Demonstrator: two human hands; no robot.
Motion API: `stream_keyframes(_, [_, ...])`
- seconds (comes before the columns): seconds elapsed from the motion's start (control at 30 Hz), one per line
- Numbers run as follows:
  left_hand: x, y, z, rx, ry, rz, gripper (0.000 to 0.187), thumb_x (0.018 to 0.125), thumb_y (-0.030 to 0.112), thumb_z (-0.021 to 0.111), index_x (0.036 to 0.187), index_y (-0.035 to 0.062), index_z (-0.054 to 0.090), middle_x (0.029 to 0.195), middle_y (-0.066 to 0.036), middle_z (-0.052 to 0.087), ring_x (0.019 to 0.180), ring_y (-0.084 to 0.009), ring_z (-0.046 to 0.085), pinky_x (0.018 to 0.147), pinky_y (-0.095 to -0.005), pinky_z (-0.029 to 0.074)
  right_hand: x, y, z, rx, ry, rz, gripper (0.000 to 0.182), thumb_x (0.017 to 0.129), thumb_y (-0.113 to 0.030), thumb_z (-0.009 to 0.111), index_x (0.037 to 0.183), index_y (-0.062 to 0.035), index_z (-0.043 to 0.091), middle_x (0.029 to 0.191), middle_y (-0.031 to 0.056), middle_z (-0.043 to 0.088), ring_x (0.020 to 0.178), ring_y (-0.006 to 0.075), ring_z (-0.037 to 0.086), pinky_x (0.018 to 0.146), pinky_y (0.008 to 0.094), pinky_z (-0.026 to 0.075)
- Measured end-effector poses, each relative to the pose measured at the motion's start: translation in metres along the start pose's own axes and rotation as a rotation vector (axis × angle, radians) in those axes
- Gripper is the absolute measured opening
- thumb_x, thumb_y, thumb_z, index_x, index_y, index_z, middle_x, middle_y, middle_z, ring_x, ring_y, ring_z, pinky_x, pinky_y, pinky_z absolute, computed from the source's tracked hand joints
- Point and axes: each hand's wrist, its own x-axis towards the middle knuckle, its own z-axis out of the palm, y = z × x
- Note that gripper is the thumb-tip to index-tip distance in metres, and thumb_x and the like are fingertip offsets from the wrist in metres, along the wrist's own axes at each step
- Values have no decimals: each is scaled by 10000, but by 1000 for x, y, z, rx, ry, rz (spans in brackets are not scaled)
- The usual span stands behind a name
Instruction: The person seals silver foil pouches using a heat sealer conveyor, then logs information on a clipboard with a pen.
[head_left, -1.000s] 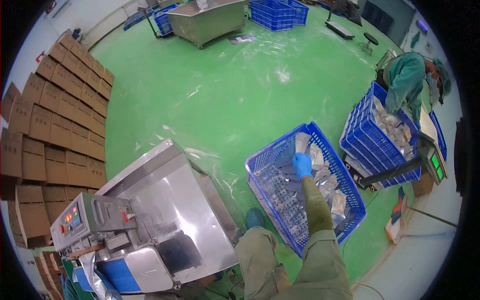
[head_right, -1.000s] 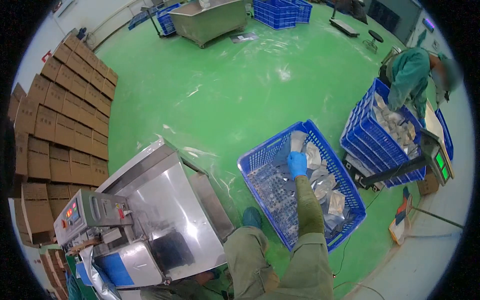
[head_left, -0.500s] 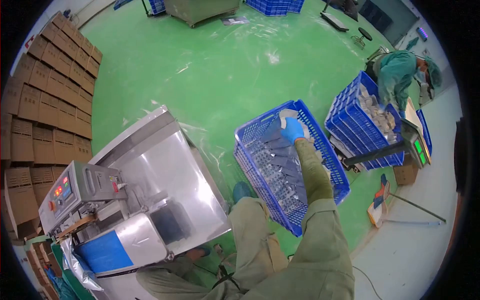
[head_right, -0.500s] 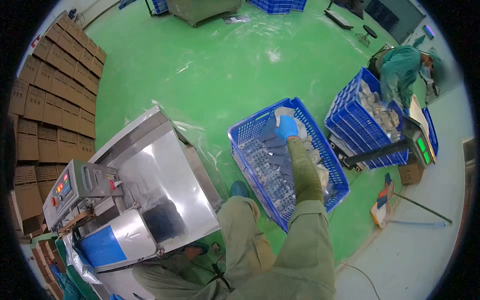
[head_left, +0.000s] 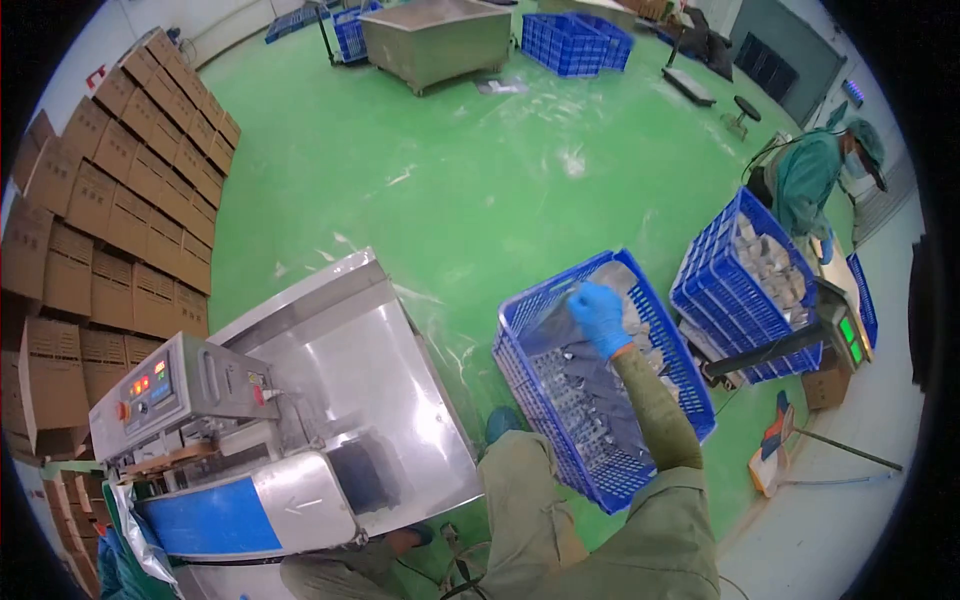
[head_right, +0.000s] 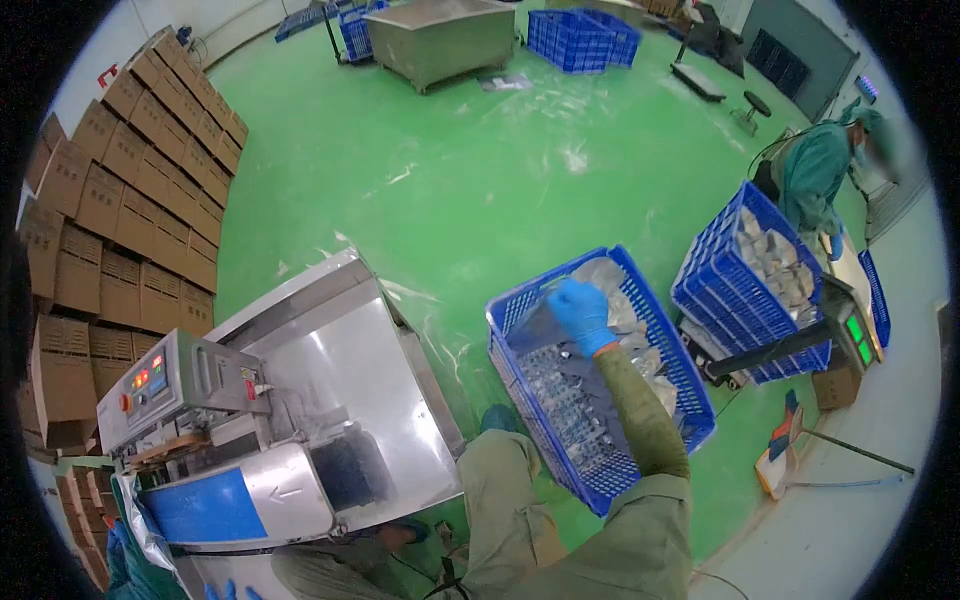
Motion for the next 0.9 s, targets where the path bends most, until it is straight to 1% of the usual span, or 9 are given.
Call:
stream_keyframes(0.1, [-74, -34, 69, -667, -157, -330, 258, 972, 213, 615, 1036, -21, 701, 1035, -194, 676, 988, -342, 638, 862, -438, 532, 11, -133, -97, 70, 44, -509, 153, 827, -207, 644, 726, -104, 592, 684, 104, 570, 531, 280, 563, 452, 414, 452])
stream_keyframes(0.17, [-13, 89, 30, -880, -425, -74, 530, 694, 55, 829, 1176, 14, 614, 1312, -185, 586, 1260, -345, 531, 1072, -442, 408, 15, -216, -171, 16, 45, -697, 150, 821, -217, 657, 740, -115, 582, 686, 77, 518, 521, 249, 556, 445, 377, 453])
stream_keyframes(0.27, [33, 151, 35, -997, -334, 129, 913, 619, 266, 923, 1385, 9, 498, 1412, -204, 509, 1348, -396, 436, 1121, -471, 366, 6, -329, -277, 115, 72, -868, 153, 810, -222, 666, 750, -117, 573, 689, 61, 484, 522, 234, 556, 443, 358, 452])
stream_keyframes(0.37, [79, 174, 48, -1091, -242, 145, 1026, 618, 335, 926, 1434, -12, 410, 1432, -217, 472, 1359, -391, 418, 1137, -475, 343, -20, -423, -338, 320, 16, -1047, 167, 804, -208, 676, 733, -119, 554, 689, 65, 513, 541, 238, 565, 456, 364, 451])
stream_keyframes(0.5, [85, 106, 69, -1347, -585, -120, 942, 668, 310, 900, 1421, -4, 428, 1422, -193, 490, 1321, -347, 456, 1117, -444, 374, -55, -513, -330, 435, -193, -1224, 173, 815, -215, 682, 746, -123, 554, 740, 48, 554, 645, 205, 611, 478, 358, 452])
stream_keyframes(0.6, [68, 43, 71, -1482, -688, -302, 879, 706, 292, 880, 1410, 1, 441, 1414, -176, 504, 1292, -313, 484, 1103, -420, 397, -77, -542, -314, 497, -193, -1110, 130, 815, -196, 695, 875, -107, 623, 913, 47, 642, 836, 219, 656, 627, 352, 520])
stream_keyframes(0.67, [61, 22, 78, -1528, -672, -337, 837, 732, 280, 867, 1404, 5, 450, 1409, -164, 513, 1273, -291, 502, 1094, -404, 412, -76, -539, -321, 844, 287, -1003, 234, 808, -162, 716, 1022, -89, 659, 1077, 75, 671, 1012, 265, 643, 824, 381, 518])
stream_keyframes(0.73, [58, 8, 84, -1558, -685, -344, 795, 757, 267, 854, 1397, 9, 460, 1404, -153, 523, 1254, -268, 521, 1084, -388, 427, -80, -509, -288, 885, 202, -637, 312, 802, -154, 743, 1091, -70, 661, 1175, 108, 666, 1108, 317, 613, 956, 398, 464])
stream_keyframes(0.9, [73, -9, 66, -1405, -856, -217, 804, 714, 194, 880, 1382, 6, 475, 1323, -128, 594, 1175, -229, 585, 1013, -372, 484, -80, -488, -194, 753, -328, -393, 189, 887, -169, 668, 1037, -57, 642, 915, 110, 674, 837, 327, 654, 734, 425, 507])
